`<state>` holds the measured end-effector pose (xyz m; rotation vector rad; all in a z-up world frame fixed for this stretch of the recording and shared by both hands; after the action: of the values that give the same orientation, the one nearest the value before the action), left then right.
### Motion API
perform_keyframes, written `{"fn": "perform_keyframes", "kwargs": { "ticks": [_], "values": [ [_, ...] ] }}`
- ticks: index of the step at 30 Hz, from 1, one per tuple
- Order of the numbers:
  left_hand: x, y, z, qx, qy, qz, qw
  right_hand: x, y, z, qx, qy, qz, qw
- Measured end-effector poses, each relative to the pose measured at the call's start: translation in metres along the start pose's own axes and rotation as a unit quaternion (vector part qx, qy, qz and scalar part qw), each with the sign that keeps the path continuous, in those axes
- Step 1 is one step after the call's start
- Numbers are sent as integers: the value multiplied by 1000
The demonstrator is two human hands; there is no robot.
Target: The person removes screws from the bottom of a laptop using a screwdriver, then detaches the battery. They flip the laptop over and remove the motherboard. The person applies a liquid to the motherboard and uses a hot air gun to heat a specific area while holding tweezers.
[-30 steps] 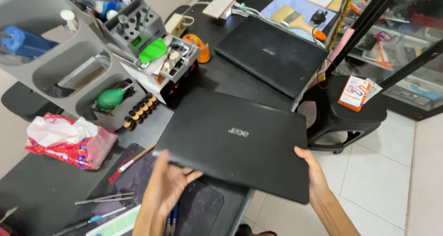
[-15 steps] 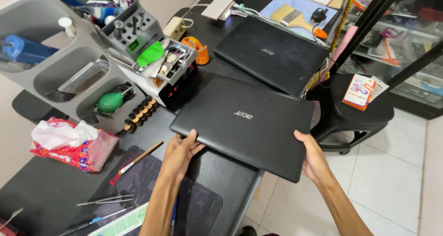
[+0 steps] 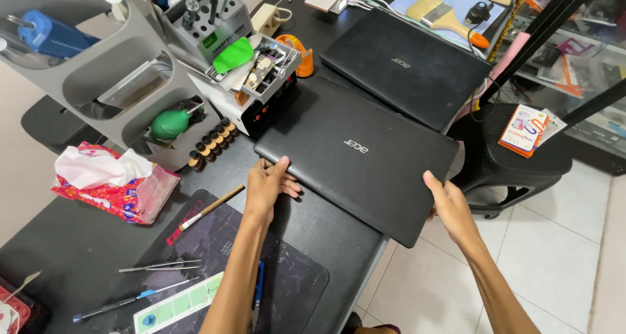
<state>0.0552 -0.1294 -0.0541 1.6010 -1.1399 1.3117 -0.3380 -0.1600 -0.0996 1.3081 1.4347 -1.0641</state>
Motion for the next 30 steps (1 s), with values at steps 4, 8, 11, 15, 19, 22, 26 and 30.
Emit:
{"fn": "perform_keyframes", "kwargs": {
  "ticks": [4, 8, 11, 15, 19, 22, 26, 30],
  "values": [
    [0, -4, 18, 22, -3, 23, 999, -22, 6, 1, 26, -7, -32, 999],
    [0, -12, 21, 42, -19, 39, 998, -23, 9, 2, 24, -8, -63, 998],
    [4, -13, 20, 41, -22, 74, 996, -24, 5, 4, 33, -23, -63, 997],
    [8, -15, 17, 63, -16, 139, 988, -40, 16, -1, 7, -56, -67, 996],
    [3, -17, 20, 31, 11, 114, 993, -30, 17, 1, 13, -33, -34, 999],
    [1, -18, 18, -19, 44, 115, 992, -34, 20, -2, 16, -25, -46, 998],
    [-8, -18, 35, -27, 36, 134, 990, -45, 14, 0, 36, -38, -83, 995],
    [0, -14, 23, -9, 20, 129, 991, -39, 16, 3, 29, -27, -105, 994]
  ]
}}
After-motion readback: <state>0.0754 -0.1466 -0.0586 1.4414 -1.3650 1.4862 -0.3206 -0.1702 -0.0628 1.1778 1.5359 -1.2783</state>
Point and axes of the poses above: each hand's wrist, its own z-axis towards the middle knuckle, its own y-axis out of the palm, x = y × z, the point moved 9 cm from there along z, towards the middle knuckle, and after that the axes turned 8 degrees about z, right-handed, at the moved point
